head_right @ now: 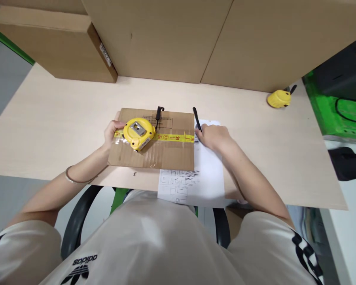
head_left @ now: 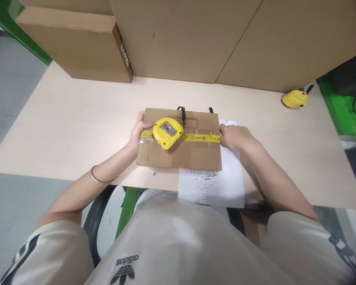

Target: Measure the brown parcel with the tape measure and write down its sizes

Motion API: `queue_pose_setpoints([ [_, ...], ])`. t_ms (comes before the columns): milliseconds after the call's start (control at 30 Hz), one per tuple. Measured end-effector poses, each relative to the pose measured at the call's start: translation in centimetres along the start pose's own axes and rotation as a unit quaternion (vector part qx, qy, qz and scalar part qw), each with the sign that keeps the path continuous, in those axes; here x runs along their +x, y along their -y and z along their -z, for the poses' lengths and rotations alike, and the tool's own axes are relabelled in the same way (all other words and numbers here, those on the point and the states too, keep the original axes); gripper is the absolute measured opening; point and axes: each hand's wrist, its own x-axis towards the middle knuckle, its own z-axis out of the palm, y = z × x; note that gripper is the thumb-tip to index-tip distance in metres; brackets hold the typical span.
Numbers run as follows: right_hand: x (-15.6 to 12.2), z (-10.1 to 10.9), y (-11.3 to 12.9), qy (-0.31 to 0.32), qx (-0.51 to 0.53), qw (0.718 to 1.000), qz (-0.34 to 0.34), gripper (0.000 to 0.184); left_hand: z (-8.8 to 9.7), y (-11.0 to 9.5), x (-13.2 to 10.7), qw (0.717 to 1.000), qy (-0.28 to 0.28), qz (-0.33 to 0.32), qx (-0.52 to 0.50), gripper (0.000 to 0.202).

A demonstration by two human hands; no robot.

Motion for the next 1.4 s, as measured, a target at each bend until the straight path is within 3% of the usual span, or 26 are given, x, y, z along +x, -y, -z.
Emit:
queue_pose_setpoints([
  [167, 0.6, -1.4, -2.7, 0.0, 0.161, 0.985, 0.063, 0.035, 0.2, 0.1, 0.7, 0.999, 0.015, -0.021, -0.02, 0.02],
  [333, 1.5, -1.7, -4.7, -0.019, 0.367, 0.925, 0.098, 0.046, 0.2, 0.0, 0.8, 0.998, 0.028, -0.013, -0.051, 0.028],
  [500, 2.1, -2.6, -4.2, -0.02, 0.457, 0.881, 0.12, 0.052, 0.1, 0.0, 0.8, 0.997, 0.038, -0.011, -0.067, 0.032],
  [700, 2.2, -3.2, -2.9, -0.041, 0.492, 0.862, 0.115, 0.051, 0.1, 0.0, 0.6, 0.997, 0.024, -0.007, -0.068, 0.029],
  [1033, 2.5, -3.5, -2.4, -0.057, 0.496, 0.861, 0.098, 0.046, 0.1, 0.0, 0.7, 0.997, 0.015, -0.024, -0.07, 0.025],
  [1233, 2.3, -3.3, -2.5, -0.024, 0.484, 0.867, 0.111, 0.046, 0.2, 0.0, 0.6, 0.998, 0.025, -0.017, -0.059, 0.027],
  [1400, 2.4, -3.5, -2.5, -0.061, 0.494, 0.862, 0.097, 0.046, 0.3, 0.0, 0.6, 0.998, 0.018, -0.023, -0.059, 0.03],
])
